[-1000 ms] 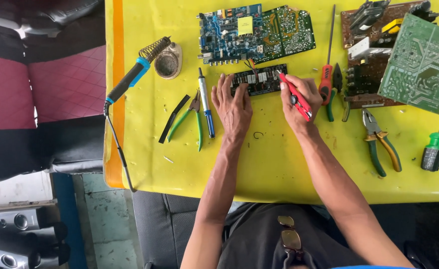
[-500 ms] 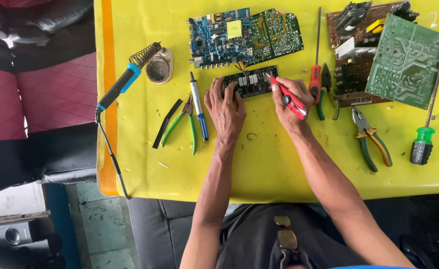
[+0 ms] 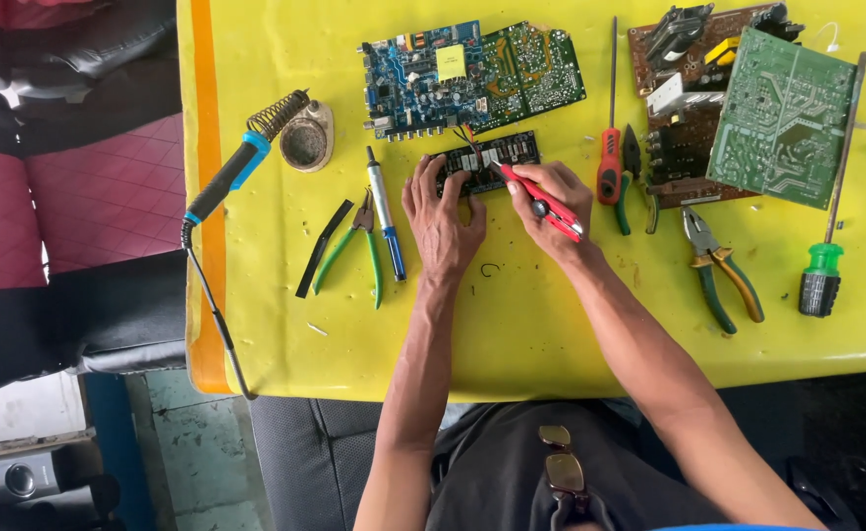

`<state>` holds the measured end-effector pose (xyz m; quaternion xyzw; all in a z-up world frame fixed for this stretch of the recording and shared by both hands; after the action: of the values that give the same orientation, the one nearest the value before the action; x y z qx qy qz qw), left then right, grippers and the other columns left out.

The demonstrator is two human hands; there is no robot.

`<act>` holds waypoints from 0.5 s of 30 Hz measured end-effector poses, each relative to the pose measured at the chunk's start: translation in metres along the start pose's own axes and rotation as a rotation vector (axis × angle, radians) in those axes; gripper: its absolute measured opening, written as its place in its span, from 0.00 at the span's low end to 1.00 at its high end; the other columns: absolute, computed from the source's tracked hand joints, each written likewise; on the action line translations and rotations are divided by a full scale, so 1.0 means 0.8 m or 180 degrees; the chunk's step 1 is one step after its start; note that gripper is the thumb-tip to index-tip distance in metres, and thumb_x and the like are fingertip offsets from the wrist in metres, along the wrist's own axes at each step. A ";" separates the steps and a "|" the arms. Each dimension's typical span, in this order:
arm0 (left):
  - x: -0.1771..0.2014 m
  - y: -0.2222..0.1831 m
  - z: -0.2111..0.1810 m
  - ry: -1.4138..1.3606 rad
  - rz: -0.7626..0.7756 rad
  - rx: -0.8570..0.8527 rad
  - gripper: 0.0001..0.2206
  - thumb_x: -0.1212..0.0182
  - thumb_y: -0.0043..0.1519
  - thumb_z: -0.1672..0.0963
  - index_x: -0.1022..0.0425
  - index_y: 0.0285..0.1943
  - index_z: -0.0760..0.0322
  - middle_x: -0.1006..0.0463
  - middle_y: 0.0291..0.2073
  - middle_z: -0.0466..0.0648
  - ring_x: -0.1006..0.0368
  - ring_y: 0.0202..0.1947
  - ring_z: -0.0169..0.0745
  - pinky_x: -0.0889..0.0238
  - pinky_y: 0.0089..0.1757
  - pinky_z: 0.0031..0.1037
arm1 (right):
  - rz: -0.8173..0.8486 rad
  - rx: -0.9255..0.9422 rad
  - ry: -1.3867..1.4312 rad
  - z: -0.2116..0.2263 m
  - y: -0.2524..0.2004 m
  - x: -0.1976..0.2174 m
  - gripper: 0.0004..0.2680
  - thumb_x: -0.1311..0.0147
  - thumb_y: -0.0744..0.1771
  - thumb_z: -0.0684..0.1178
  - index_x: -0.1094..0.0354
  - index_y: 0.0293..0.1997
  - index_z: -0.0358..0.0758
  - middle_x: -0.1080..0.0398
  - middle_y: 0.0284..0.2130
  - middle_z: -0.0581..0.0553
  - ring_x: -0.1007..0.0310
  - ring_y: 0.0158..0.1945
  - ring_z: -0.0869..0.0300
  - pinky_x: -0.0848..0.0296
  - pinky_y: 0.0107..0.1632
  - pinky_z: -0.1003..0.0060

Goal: A person uses a screwdriver and a probe tool to inspect and repair components on several circuit boards laid out on a workbench.

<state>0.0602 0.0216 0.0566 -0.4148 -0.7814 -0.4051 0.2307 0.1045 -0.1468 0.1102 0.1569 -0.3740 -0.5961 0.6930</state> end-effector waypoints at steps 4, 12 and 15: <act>-0.001 -0.002 0.000 -0.0043 -0.0011 -0.0017 0.13 0.36 0.56 0.57 0.22 0.50 0.54 0.29 0.61 0.54 0.40 0.71 0.57 0.53 0.67 0.53 | -0.0083 0.0116 -0.0154 -0.007 -0.008 0.003 0.05 0.36 0.67 0.38 0.22 0.46 0.32 0.25 0.33 0.35 0.22 0.35 0.44 0.22 0.36 0.55; 0.000 -0.002 -0.001 -0.0019 -0.0002 0.0014 0.10 0.34 0.62 0.51 0.20 0.50 0.52 0.29 0.61 0.51 0.41 0.72 0.55 0.57 0.68 0.54 | -0.0090 0.0084 -0.0082 -0.011 -0.015 0.010 0.04 0.37 0.68 0.39 0.22 0.46 0.31 0.25 0.31 0.34 0.22 0.33 0.42 0.23 0.34 0.55; -0.005 -0.003 0.003 0.0107 -0.0074 -0.0065 0.08 0.36 0.64 0.51 0.20 0.49 0.50 0.29 0.61 0.50 0.41 0.72 0.53 0.57 0.68 0.53 | -0.0005 0.0170 -0.0293 -0.024 -0.032 -0.001 0.04 0.36 0.68 0.41 0.22 0.44 0.34 0.24 0.30 0.37 0.22 0.31 0.43 0.23 0.33 0.56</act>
<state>0.0604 0.0208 0.0518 -0.4011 -0.7781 -0.4226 0.2349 0.1000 -0.1565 0.0802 0.1480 -0.4212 -0.5929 0.6701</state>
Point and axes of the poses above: each hand's wrist, its own y-axis towards the middle knuckle, its own x-axis out of the back of the hand, z = x × y, the point moved 8 cm from there along y, towards the middle knuckle
